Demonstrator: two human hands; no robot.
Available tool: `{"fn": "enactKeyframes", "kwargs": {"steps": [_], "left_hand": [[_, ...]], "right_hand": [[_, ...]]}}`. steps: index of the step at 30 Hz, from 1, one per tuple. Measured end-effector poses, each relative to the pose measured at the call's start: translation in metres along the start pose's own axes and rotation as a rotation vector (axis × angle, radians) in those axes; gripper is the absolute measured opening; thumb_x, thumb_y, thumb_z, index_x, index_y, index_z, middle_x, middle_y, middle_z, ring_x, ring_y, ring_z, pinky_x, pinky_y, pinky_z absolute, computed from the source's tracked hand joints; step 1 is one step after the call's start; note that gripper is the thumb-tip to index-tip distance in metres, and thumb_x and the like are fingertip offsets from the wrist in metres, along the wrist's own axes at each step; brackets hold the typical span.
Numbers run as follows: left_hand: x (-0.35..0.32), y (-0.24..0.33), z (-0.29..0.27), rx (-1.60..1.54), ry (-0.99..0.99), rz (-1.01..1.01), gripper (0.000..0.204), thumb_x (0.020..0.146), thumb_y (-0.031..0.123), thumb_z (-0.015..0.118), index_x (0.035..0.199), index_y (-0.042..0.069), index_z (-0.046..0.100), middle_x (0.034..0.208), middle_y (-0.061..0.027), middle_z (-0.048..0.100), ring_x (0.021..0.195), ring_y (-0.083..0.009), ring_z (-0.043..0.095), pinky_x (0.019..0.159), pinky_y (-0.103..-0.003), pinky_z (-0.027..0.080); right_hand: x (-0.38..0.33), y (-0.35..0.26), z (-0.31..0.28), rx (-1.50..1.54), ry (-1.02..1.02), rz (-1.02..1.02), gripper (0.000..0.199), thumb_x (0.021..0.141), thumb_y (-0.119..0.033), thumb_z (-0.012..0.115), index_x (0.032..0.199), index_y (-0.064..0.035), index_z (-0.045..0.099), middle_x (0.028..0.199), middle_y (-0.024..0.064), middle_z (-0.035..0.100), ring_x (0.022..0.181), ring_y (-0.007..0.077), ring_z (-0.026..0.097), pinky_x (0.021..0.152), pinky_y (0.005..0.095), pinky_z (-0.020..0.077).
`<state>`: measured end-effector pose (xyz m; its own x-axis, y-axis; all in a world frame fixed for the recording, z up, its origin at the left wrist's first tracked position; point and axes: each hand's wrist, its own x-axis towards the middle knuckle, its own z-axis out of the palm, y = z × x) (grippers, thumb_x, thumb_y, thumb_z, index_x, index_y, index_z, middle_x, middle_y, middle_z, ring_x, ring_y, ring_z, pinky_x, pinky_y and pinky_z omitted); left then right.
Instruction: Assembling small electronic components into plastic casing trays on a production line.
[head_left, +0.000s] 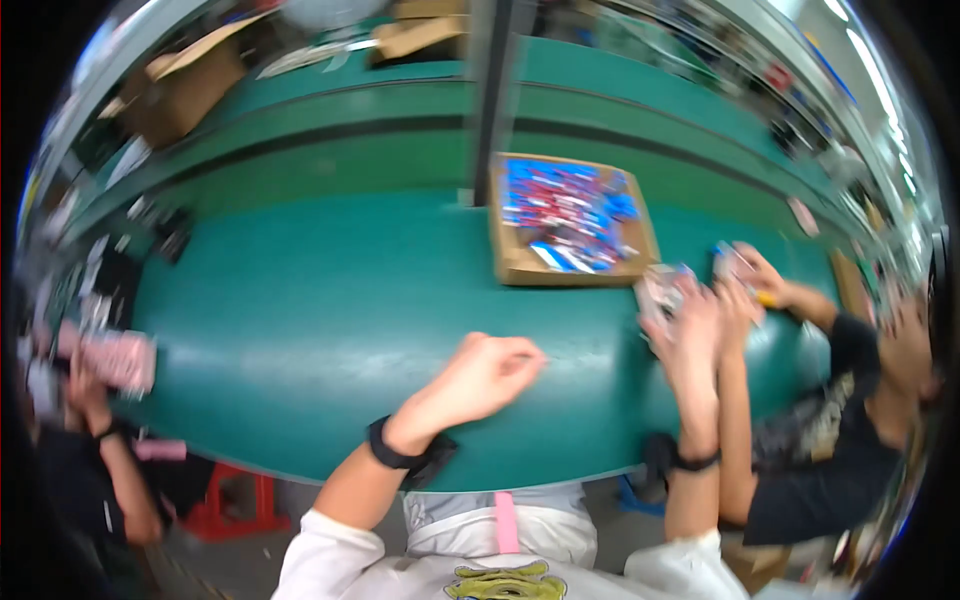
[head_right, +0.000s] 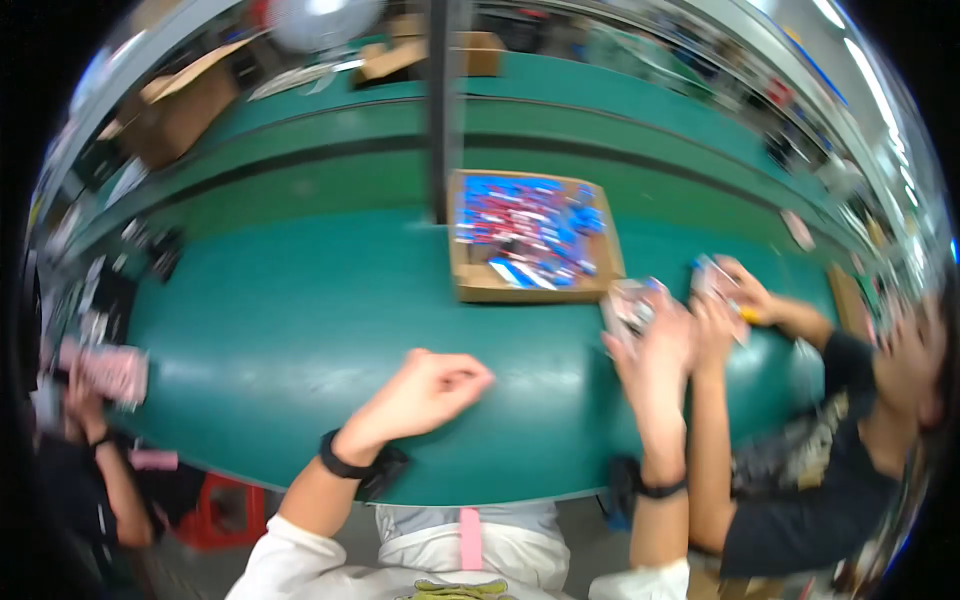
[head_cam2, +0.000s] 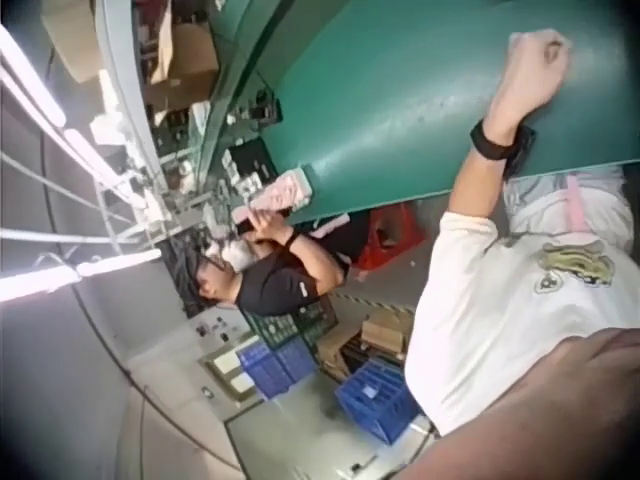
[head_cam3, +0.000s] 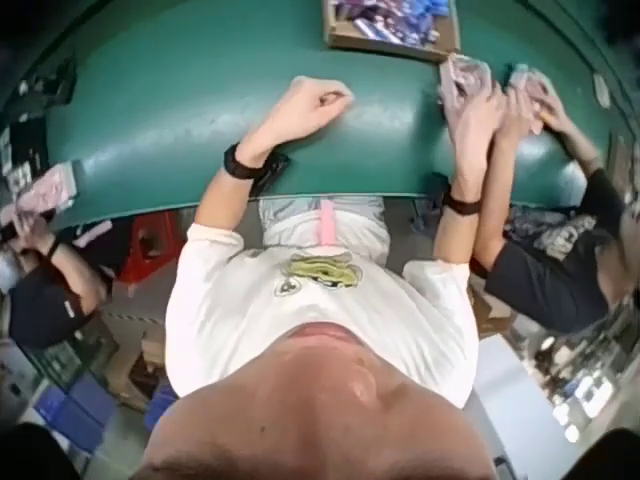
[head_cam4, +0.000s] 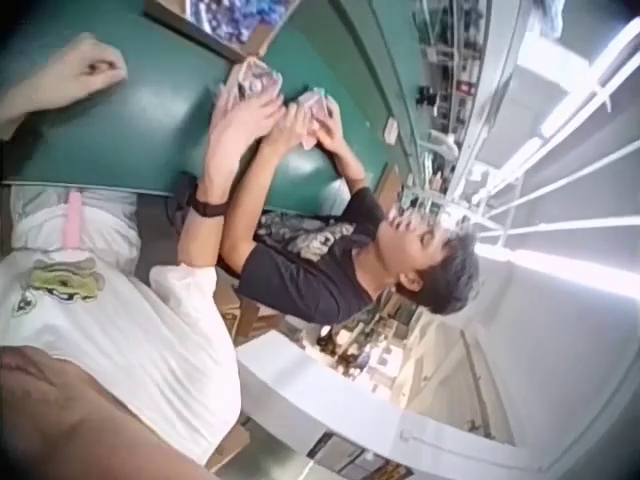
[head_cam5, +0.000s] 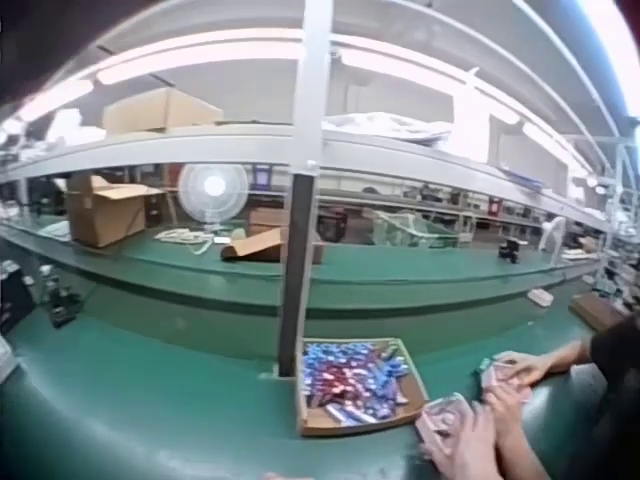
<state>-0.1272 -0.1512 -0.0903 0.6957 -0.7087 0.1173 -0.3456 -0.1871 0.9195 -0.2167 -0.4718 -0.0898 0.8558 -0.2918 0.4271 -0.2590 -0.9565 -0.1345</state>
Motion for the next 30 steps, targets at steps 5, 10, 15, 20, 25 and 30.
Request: {"fn": "enactKeyframes", "kwargs": {"steps": [5, 10, 15, 20, 25, 30], "left_hand": [[0.011, -0.014, 0.015, 0.081, 0.013, 0.199, 0.018, 0.098, 0.019, 0.067, 0.100, 0.005, 0.077, 0.065, -0.0149, 0.068, 0.055, -0.0309, 0.067, 0.054, -0.041, 0.051], [0.003, -0.007, -0.004, 0.119, 0.076, 0.137, 0.017, 0.097, 0.019, 0.067, 0.099, 0.005, 0.076, 0.064, -0.0152, 0.068, 0.057, -0.0335, 0.067, 0.059, -0.043, 0.053], [-0.012, 0.016, -0.046, 0.194, 0.294, 0.080, 0.015, 0.096, 0.016, 0.067, 0.098, 0.004, 0.076, 0.070, -0.0143, 0.070, 0.062, -0.0315, 0.068, 0.063, -0.041, 0.055], [-0.063, 0.002, -0.139, 0.495, 0.637, 0.113, 0.010, 0.092, 0.010, 0.072, 0.098, 0.004, 0.076, 0.090, -0.0132, 0.071, 0.082, -0.0276, 0.072, 0.071, -0.039, 0.058], [-0.166, -0.043, -0.251, 1.045, 0.816, -0.280, 0.022, 0.087, 0.010, 0.070, 0.107, 0.003, 0.075, 0.106, -0.0170, 0.067, 0.108, -0.0340, 0.067, 0.096, -0.044, 0.054], [-0.268, -0.097, -0.365, 1.165, 1.037, -0.538, 0.043, 0.082, 0.012, 0.074, 0.122, -0.001, 0.068, 0.120, -0.0280, 0.061, 0.117, -0.0448, 0.060, 0.104, -0.050, 0.051]], "right_hand": [[-0.070, -0.050, -0.047, 0.121, 0.078, -0.007, 0.050, 0.093, -0.009, 0.074, 0.139, 0.0001, 0.058, 0.137, 0.0224, 0.060, 0.125, 0.0416, 0.057, 0.108, 0.0482, 0.0462], [-0.116, -0.092, -0.053, 0.528, -0.393, 0.108, 0.026, 0.095, -0.007, 0.071, 0.118, 0.0040, 0.065, 0.106, 0.0158, 0.067, 0.087, 0.0254, 0.065, 0.079, 0.0339, 0.0523], [-0.121, -0.097, -0.031, 0.547, -0.241, 0.125, 0.018, 0.100, -0.019, 0.072, 0.110, -0.0034, 0.072, 0.084, 0.0080, 0.063, 0.069, 0.0222, 0.056, 0.067, 0.0372, 0.0507], [-0.131, -0.095, -0.017, 0.484, -0.081, 0.085, 0.019, 0.100, -0.020, 0.072, 0.108, -0.0019, 0.071, 0.081, 0.0087, 0.059, 0.068, 0.0234, 0.054, 0.066, 0.0382, 0.0492], [-0.131, -0.095, -0.017, 0.509, -0.061, 0.061, 0.019, 0.101, -0.019, 0.071, 0.108, -0.0017, 0.071, 0.081, 0.0089, 0.058, 0.069, 0.0240, 0.053, 0.066, 0.0378, 0.0484], [-0.130, -0.096, -0.016, 0.544, -0.045, 0.026, 0.019, 0.101, -0.019, 0.070, 0.109, -0.0010, 0.070, 0.081, 0.0094, 0.057, 0.069, 0.0246, 0.053, 0.066, 0.0383, 0.0480]]}}
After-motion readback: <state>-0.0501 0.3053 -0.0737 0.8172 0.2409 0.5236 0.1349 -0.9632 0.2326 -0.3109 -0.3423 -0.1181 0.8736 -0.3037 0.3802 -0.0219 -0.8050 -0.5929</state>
